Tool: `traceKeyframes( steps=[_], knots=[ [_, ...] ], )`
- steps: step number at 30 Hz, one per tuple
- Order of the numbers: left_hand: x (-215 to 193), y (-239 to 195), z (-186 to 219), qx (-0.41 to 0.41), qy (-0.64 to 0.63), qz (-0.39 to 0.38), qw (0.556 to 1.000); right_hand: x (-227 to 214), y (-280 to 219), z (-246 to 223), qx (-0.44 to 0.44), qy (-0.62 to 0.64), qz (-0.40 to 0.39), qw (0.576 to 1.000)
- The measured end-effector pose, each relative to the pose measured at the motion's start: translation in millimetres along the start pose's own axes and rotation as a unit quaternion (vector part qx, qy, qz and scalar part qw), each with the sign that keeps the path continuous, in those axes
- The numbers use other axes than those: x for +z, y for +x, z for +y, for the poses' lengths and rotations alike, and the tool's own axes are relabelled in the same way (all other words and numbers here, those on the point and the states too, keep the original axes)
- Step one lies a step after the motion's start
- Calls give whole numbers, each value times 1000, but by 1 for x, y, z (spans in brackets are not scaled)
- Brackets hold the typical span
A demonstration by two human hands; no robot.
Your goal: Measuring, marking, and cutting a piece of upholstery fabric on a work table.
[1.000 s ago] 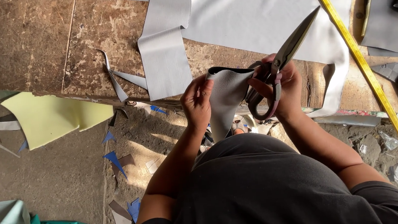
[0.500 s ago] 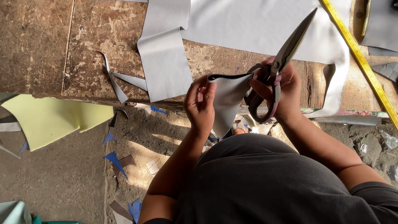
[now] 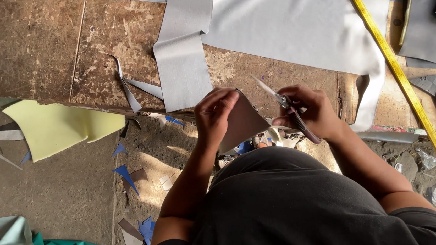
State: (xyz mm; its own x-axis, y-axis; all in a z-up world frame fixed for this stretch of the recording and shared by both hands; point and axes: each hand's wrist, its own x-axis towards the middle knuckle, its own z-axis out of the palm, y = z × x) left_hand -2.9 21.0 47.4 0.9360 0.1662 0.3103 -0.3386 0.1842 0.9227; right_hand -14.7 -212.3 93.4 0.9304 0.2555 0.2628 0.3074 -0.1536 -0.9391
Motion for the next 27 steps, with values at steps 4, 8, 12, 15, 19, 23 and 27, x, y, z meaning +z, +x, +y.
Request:
traceKeyframes(
  steps=[4,8,12,15,19,23,27],
  knots=[
    [-3,1,10,69,81,-96,990,-12,12,-11,-83,-163,-66,981],
    [-1,7,29,108,142,-134,975,-11,15,-17,-153,-229,-72,959],
    [-1,9,28,112,144,-142,973,-11,13,-23,-170,-237,-67,954],
    [2,9,30,120,141,-135,973,-13,13,-22,-172,-252,-61,950],
    [4,8,33,130,159,-133,970,-14,11,-12,-172,-249,-67,951],
    [8,9,40,147,168,-127,967,-17,8,5,-109,-188,-53,975],
    [10,3,18,157,180,-104,965,-11,12,10,-43,-106,-15,993]
  ],
)
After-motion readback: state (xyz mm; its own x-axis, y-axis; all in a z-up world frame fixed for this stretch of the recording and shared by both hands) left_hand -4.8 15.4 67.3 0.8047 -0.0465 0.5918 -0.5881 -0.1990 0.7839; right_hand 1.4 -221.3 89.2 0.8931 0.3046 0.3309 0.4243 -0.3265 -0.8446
